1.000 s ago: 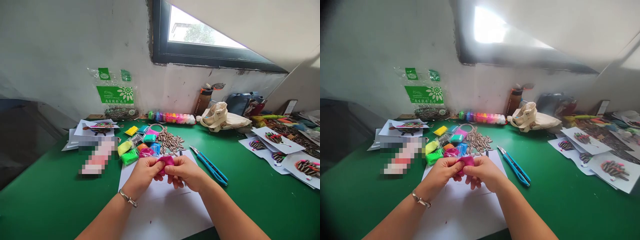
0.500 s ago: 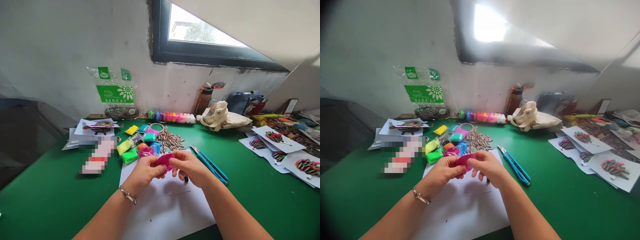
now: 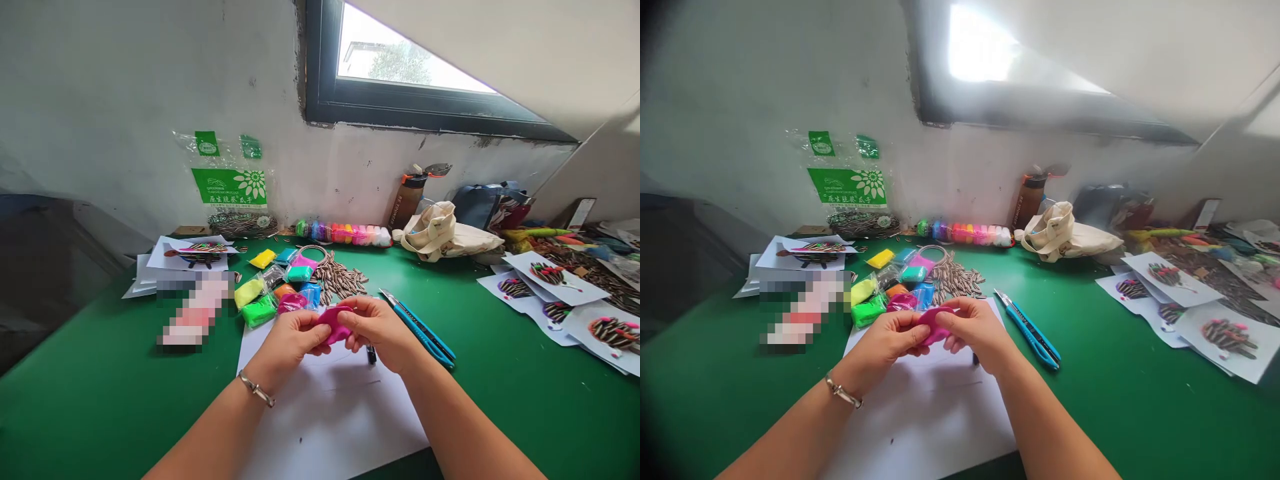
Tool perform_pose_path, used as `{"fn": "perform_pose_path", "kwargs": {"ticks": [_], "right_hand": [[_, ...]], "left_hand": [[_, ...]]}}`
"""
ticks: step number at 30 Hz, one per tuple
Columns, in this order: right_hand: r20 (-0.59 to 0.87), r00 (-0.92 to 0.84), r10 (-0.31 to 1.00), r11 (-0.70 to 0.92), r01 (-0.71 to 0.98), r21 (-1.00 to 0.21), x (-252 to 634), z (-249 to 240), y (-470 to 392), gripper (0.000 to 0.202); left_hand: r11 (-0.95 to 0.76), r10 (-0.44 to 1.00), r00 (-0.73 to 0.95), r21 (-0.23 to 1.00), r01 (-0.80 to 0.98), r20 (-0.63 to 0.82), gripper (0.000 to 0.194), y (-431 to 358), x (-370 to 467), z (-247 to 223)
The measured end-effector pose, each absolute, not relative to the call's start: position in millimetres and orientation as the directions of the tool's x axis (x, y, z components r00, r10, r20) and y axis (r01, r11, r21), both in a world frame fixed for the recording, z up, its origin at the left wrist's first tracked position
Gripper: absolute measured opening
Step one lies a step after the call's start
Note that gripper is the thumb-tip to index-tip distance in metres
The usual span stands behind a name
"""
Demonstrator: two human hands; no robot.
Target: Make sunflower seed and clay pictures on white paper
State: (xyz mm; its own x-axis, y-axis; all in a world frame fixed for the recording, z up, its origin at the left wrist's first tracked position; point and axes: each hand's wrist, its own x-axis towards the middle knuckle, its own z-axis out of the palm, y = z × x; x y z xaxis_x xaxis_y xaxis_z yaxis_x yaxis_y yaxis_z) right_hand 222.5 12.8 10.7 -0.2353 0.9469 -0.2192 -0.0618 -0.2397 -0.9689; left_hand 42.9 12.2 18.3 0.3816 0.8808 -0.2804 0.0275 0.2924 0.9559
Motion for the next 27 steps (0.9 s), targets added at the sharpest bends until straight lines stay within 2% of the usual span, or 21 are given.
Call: {"fn": "perform_pose_path", "kwargs": {"ticks": [3,7,11,16,18,22,27], "right_hand": [[-0.169,-0.181,0.969,-0.18,-0.041,-0.983,218.8,11.0,11.4,0.035],[-0.108,-0.208,0.972,-0.118,-0.04,-0.992,213.0,10.8,8.6,0.019],[-0.111,-0.157,0.981,-0.115,-0.014,-0.993,212.2,11.2,7.9,0.021],[-0.124,-0.211,0.97,-0.129,-0.012,-0.992,213.1,12.5,7.9,0.023],[-0.125,-0.204,0.971,-0.133,-0.024,-0.991,211.3,12.9,7.3,0.027],[-0.13,-0.235,0.963,-0.142,-0.036,-0.989,206.2,14.3,5.1,0.02],[-0.126,-0.172,0.977,-0.13,-0.011,-0.991,208.4,15.3,5.7,0.025]], "left_hand": [[0.265,0.864,0.428,0.962,0.058,-0.264,0.034,10.9,44.0,21.3],[0.273,0.846,0.459,0.96,0.061,-0.27,0.031,9.0,45.4,23.7],[0.293,0.84,0.461,0.954,0.06,-0.287,0.035,9.6,44.9,22.3],[0.259,0.87,0.416,0.963,0.073,-0.265,0.033,11.5,43.2,19.6],[0.255,0.855,0.448,0.964,0.078,-0.262,0.032,11.2,43.4,19.5],[0.238,0.832,0.494,0.966,0.096,-0.254,0.028,9.3,44.8,20.3],[0.246,0.852,0.45,0.963,0.107,-0.268,0.03,10.5,44.0,17.7]]}}
